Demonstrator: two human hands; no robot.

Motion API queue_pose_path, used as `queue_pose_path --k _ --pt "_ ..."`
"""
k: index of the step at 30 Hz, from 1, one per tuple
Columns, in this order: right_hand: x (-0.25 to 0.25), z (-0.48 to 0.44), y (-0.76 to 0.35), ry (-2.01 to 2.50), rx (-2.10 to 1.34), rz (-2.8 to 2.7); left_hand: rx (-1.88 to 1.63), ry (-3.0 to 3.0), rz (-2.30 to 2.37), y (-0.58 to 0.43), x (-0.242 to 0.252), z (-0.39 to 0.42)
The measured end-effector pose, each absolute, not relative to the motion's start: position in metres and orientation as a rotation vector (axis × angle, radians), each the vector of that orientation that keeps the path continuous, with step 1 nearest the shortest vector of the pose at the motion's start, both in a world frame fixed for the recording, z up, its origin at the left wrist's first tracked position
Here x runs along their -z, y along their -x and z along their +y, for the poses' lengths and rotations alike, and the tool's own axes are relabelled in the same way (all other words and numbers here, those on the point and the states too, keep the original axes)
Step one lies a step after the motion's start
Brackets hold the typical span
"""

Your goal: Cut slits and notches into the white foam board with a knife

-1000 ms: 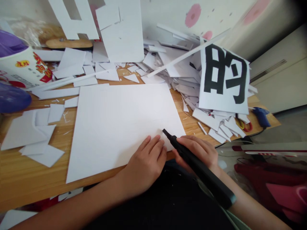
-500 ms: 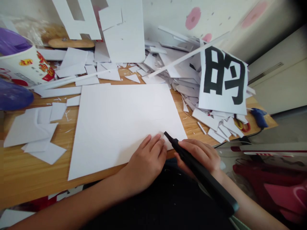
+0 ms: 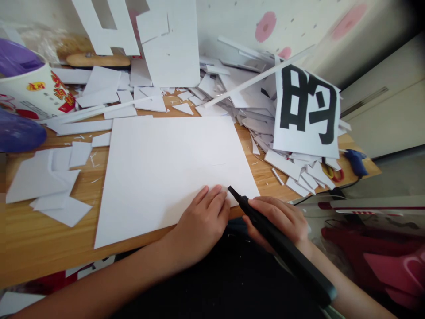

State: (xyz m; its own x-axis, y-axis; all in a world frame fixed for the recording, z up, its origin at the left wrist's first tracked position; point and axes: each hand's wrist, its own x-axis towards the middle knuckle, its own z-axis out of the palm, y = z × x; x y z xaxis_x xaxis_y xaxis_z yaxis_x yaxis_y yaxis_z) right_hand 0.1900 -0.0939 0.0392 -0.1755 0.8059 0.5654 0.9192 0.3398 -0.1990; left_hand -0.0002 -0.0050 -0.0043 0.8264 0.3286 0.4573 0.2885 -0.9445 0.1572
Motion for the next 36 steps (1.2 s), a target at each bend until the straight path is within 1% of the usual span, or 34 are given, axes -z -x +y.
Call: queue_pose_path --k 6,8,10,13,15,19,21,24,28,36 --pt "-0.039 -0.095 -0.187 1.515 0.22 -2.007 -0.751 -2.919 0.492 0.0 0.003 -0.005" --pt "-0.041 -0.096 -0.187 1.518 0.141 -1.97 -0.745 -2.918 0.488 0.0 0.003 -0.006" --pt "-0.045 -0.096 -0.192 1.548 -0.005 -1.883 -0.755 -2.918 0.484 0.001 0.004 -0.005" --pt "-0.051 -0.091 -0.21 1.552 -0.202 -1.596 -0.766 -2.915 0.478 0.001 0.006 -0.005" --pt "-0.053 -0.082 -0.227 1.438 -0.381 -1.377 -0.744 -2.924 0.473 0.001 0.007 -0.005" --pt "-0.049 -0.058 -0.251 1.272 -0.876 -1.127 -0.67 -2.985 0.489 0.0 0.008 -0.005" --pt "-0.042 -0.047 -0.251 1.218 -1.013 -1.01 -0.643 -3.016 0.509 -0.001 0.009 -0.005" --pt "-0.03 -0.034 -0.242 1.189 -1.0 -0.828 -0.598 -3.05 0.531 -0.001 0.01 -0.006" --pt "-0.019 -0.02 -0.23 1.28 -0.929 -0.658 -0.587 -3.069 0.532 -0.001 0.009 -0.006" --pt "-0.021 -0.01 -0.227 1.293 -0.973 -0.643 -0.577 -3.085 0.519 -0.002 0.009 -0.005"
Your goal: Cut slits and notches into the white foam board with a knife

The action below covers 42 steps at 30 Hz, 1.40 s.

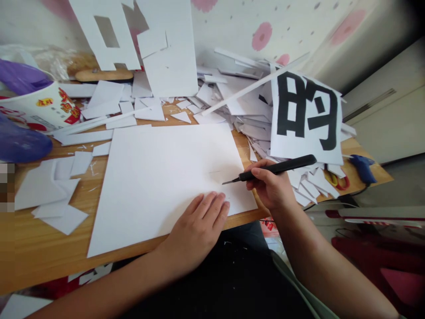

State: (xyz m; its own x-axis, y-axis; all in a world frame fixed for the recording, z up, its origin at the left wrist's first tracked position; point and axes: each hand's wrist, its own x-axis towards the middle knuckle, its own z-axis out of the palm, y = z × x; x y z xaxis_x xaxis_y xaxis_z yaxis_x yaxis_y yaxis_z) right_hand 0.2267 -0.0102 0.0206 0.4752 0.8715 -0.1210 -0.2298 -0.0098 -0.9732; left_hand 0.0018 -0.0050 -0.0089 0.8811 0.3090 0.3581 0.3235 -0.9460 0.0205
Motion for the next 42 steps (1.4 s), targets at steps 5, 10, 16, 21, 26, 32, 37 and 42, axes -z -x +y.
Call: queue_pose_path --k 5,10,16,21,26,32,37,42 --pt "-0.018 -0.009 -0.224 1.306 -0.982 -0.651 0.559 3.014 -0.505 -0.002 0.009 -0.006" --pt "-0.015 -0.007 -0.225 1.303 -0.982 -0.712 0.581 3.0 -0.505 -0.002 0.01 -0.006" --pt "-0.018 -0.006 -0.228 1.259 -1.014 -0.836 0.584 3.006 -0.504 -0.002 0.009 -0.006" --pt "-0.02 -0.005 -0.232 1.251 -1.053 -0.808 0.602 2.995 -0.512 -0.003 0.008 -0.006" --pt "-0.015 -0.005 -0.235 1.22 -1.066 -0.843 0.605 2.99 -0.525 -0.004 0.006 -0.006" --pt "-0.012 -0.004 -0.235 1.19 -1.082 -0.808 0.605 2.999 -0.526 -0.003 0.005 -0.006" --pt "-0.013 -0.004 -0.235 1.184 -1.091 -0.753 0.61 2.988 -0.518 -0.004 0.007 -0.005" --pt "-0.012 -0.003 -0.238 1.162 -1.116 -0.771 0.622 2.982 -0.52 -0.004 0.008 -0.005"
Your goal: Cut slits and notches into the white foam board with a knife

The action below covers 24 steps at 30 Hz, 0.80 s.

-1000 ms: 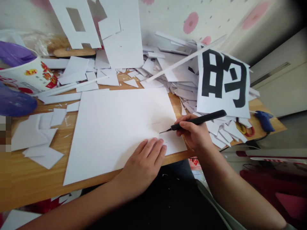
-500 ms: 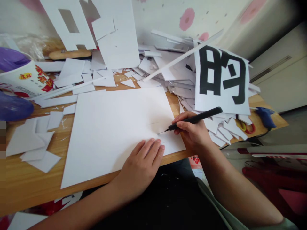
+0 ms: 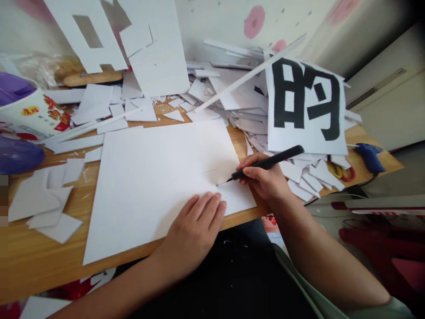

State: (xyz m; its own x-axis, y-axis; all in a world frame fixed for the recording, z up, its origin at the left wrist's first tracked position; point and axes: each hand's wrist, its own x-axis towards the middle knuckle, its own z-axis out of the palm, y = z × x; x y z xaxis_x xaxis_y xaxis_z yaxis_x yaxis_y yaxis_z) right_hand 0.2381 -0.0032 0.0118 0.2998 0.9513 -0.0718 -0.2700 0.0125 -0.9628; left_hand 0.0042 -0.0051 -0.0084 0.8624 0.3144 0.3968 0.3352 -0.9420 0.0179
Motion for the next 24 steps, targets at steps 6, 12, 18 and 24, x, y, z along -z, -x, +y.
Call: queue_pose_path --k 6,12,18,24 --pt "-0.0104 -0.0049 -0.2371 1.191 -1.108 -0.751 0.63 2.973 -0.518 -0.0046 0.0059 -0.0049" --pt "-0.0119 -0.0034 -0.2372 1.145 -1.108 -0.823 0.621 2.966 -0.496 -0.0055 0.0064 -0.0041" --pt "-0.0068 -0.0051 -0.2413 1.13 -1.124 -0.816 0.651 2.946 -0.501 -0.0059 0.0062 -0.0039" --pt "-0.0041 -0.0045 -0.2428 1.074 -1.139 -0.837 0.666 2.943 -0.5 -0.0066 0.0054 -0.0042"
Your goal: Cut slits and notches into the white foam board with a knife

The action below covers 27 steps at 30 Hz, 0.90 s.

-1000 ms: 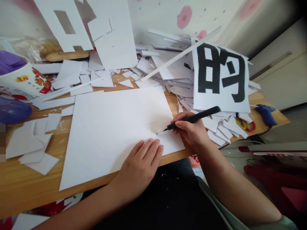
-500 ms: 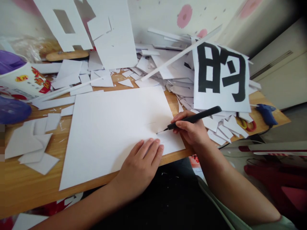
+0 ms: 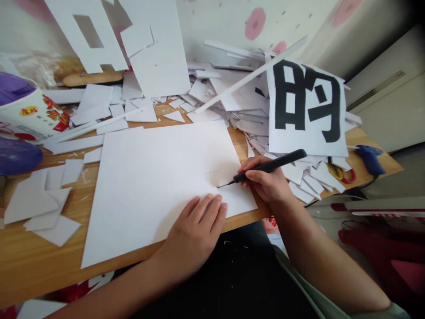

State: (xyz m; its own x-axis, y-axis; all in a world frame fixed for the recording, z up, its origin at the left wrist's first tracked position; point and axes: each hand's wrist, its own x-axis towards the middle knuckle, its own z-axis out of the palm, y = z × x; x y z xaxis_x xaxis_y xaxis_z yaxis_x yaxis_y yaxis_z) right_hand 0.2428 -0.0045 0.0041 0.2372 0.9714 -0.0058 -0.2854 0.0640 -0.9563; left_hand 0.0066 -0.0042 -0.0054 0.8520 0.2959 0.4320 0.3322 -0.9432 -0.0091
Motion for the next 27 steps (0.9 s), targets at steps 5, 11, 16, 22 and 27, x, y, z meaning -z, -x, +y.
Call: queue_pose_path --k 5,11,16,22,27 --pt "-0.0045 -0.003 -0.2433 1.089 -1.139 -0.819 0.67 2.939 -0.497 -0.0068 0.0073 -0.0039" --pt "-0.0061 -0.0026 -0.2444 1.125 -1.136 -0.769 0.677 2.933 -0.493 -0.0066 0.0067 -0.0037" --pt "-0.0085 -0.003 -0.2437 1.129 -1.133 -0.782 0.668 2.942 -0.499 -0.0077 0.0053 -0.0041" --pt "-0.0101 -0.003 -0.2446 1.195 -1.106 -0.723 0.668 2.944 -0.499 -0.0062 0.0054 -0.0038" --pt "-0.0109 -0.006 -0.2486 1.216 -1.094 -0.702 0.649 2.948 -0.5 -0.0056 0.006 -0.0042"
